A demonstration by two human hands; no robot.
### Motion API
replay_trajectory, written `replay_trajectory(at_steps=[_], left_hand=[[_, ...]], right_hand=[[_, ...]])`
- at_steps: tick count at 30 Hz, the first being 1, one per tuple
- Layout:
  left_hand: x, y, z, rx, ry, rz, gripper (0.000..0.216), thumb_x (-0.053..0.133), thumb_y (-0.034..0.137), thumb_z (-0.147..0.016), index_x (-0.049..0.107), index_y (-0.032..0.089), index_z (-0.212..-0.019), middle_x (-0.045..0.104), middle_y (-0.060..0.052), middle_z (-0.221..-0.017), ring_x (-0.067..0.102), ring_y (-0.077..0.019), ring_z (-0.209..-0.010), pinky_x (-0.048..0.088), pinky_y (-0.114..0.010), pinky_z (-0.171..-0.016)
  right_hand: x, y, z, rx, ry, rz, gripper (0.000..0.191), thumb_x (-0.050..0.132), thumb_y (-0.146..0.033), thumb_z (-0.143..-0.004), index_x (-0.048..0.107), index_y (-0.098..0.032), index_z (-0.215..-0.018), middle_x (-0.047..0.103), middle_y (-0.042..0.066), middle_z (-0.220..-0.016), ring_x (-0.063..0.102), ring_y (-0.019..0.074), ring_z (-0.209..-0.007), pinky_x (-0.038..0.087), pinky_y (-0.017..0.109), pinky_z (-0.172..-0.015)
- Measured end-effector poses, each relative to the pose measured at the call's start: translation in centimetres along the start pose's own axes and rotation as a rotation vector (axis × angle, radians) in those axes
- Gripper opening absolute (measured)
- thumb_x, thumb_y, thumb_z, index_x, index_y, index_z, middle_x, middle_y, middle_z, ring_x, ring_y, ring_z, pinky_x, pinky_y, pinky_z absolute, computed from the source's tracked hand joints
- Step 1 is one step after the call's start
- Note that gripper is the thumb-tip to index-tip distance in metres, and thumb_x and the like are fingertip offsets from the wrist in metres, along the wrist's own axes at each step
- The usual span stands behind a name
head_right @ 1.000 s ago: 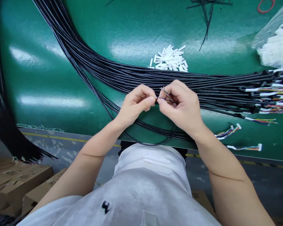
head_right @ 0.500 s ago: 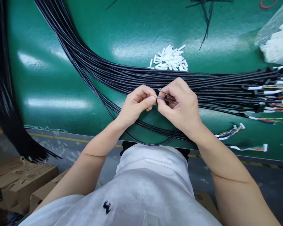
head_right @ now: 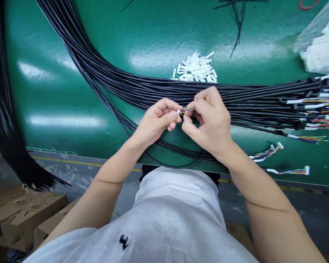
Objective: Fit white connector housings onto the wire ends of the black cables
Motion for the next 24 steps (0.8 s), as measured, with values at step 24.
replay_trajectory(at_steps=[24], left_hand=[[0.20, 0.23, 0.21, -0.002, 0.002, -0.005, 0.044, 0.088, 0.052, -0.079, 0.067, 0.017, -0.097, 0.074, 0.002, -0.080, 0.062, -0.0032, -0.059, 0.047, -0.015, -0.053]], right_hand=[[0.17, -0.30, 0.18, -0.180, 0.035, 0.254, 0.014, 0.068, -0.014, -0.081, 0.061, -0.026, -0.081, 0.062, 0.006, -0.092, 0.054, 0.0171, -0.068, 0.046, 0.035, -0.058]])
Point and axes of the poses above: each hand's wrist, its own z-axis away from the middle knuckle, its own x-axis out of the palm, y = z × x, the point moved 5 cm from there along -z, towards the middle knuckle
